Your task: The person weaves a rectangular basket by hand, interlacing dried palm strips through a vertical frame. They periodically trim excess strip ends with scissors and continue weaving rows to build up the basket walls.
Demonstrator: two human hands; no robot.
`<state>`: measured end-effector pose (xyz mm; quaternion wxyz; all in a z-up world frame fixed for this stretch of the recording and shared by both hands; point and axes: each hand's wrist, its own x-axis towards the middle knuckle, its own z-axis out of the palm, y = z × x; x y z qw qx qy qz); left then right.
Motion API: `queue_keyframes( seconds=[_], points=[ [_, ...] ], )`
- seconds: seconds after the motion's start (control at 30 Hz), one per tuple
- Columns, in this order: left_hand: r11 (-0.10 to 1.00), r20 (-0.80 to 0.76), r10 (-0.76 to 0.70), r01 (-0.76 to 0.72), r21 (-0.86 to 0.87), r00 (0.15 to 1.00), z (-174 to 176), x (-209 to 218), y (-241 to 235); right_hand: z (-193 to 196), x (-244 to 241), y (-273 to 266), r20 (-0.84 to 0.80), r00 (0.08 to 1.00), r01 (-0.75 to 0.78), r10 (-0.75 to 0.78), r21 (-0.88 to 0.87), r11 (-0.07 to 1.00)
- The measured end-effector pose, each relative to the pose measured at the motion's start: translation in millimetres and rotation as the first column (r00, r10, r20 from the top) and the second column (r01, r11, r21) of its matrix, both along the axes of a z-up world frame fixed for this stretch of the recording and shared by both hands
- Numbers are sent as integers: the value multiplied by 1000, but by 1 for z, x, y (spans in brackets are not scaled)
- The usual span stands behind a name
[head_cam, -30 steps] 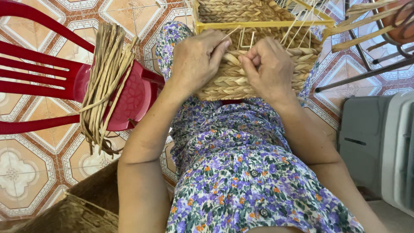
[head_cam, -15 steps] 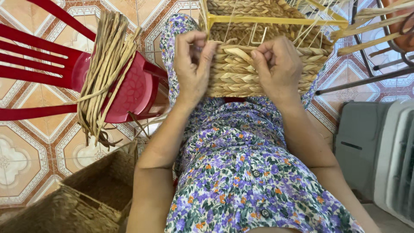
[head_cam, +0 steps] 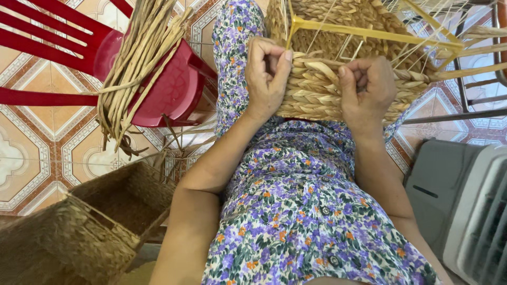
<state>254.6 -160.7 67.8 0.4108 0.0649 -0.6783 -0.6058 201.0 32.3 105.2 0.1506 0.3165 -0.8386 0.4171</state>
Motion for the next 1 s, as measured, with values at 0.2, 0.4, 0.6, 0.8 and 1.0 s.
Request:
queue_keyframes(
  seconds=[0.2,0.4,0.6,0.8,1.0],
  points=[
    [998,20,-61,62,-26,998,-17,21,-11,-8,6,-1,31,999,-33,35,-72,997],
    [969,371,245,-225,-99,896,-107,32,-137,-12,0,4,59,997,-39,47,-124,992],
    [689,595,711,-205,-695,374,-228,92,-258,-13,0,5,53,997,-47,54,-126,991],
    [629,621,773,-26,-777,125,-275,121,-284,-9,1,0,31,999,-34,38,-103,994],
    [833,738,522,-69,-549,428,-252,124,-299,-8,1,4,46,998,-30,35,-98,995]
  ],
)
